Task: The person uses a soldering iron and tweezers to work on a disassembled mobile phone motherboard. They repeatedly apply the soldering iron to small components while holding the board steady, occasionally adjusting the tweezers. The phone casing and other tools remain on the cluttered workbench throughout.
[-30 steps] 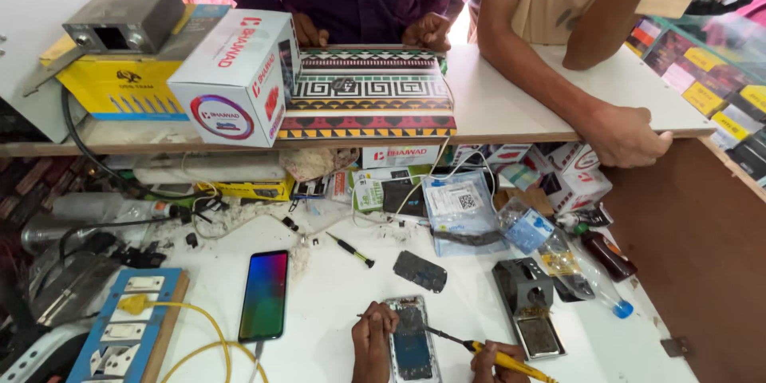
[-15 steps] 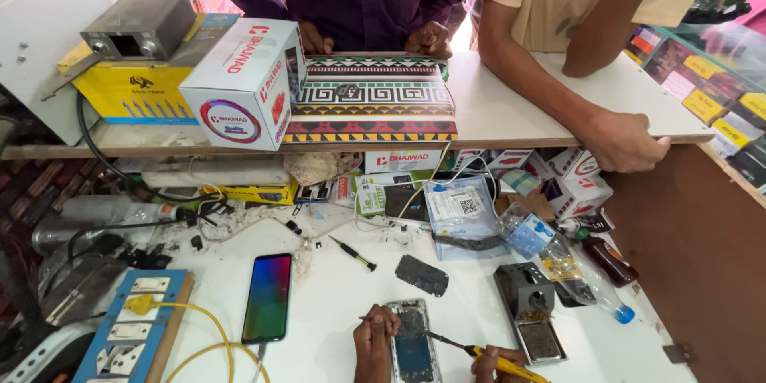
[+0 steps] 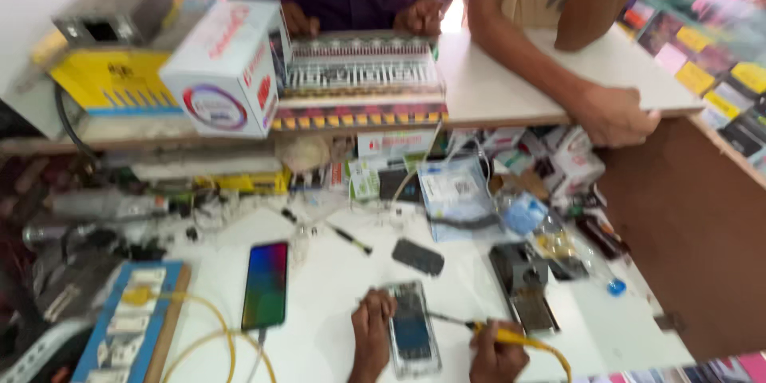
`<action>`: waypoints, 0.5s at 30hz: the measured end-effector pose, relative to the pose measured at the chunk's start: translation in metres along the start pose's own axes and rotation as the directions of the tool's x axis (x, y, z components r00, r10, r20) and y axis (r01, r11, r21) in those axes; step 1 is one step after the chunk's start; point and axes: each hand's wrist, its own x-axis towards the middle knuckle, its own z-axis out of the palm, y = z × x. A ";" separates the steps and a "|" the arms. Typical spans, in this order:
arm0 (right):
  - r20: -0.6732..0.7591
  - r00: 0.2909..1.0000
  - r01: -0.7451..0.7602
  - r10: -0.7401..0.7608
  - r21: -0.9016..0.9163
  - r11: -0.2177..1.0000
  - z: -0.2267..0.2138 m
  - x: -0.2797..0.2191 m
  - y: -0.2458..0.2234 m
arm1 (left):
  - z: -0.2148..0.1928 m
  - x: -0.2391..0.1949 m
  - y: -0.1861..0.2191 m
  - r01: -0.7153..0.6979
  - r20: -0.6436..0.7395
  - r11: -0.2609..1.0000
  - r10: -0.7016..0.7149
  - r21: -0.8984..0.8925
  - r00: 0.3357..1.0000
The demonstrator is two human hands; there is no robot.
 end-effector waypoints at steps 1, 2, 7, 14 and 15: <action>0.013 0.999 -0.035 0.036 -0.060 0.998 0.000 0.003 -0.005 | 0.001 0.004 0.000 0.006 0.001 1.000 -0.006 0.025 1.000; 0.023 0.999 -0.042 0.042 -0.021 0.999 0.004 0.009 -0.008 | 0.002 0.008 0.001 0.012 0.002 0.999 -0.012 0.051 1.000; 0.030 0.998 -0.048 0.046 0.083 0.995 0.004 0.009 -0.019 | 0.002 -0.001 0.006 0.022 -0.008 0.997 -0.022 0.078 1.000; 0.123 0.988 -0.103 0.091 0.098 0.990 -0.007 0.005 -0.031 | 0.005 -0.007 0.012 0.051 0.025 0.997 -0.052 0.057 0.998; 0.146 0.982 -0.137 0.117 0.139 0.981 -0.004 0.009 -0.034 | 0.005 -0.003 0.013 0.025 0.032 0.993 -0.029 0.114 0.999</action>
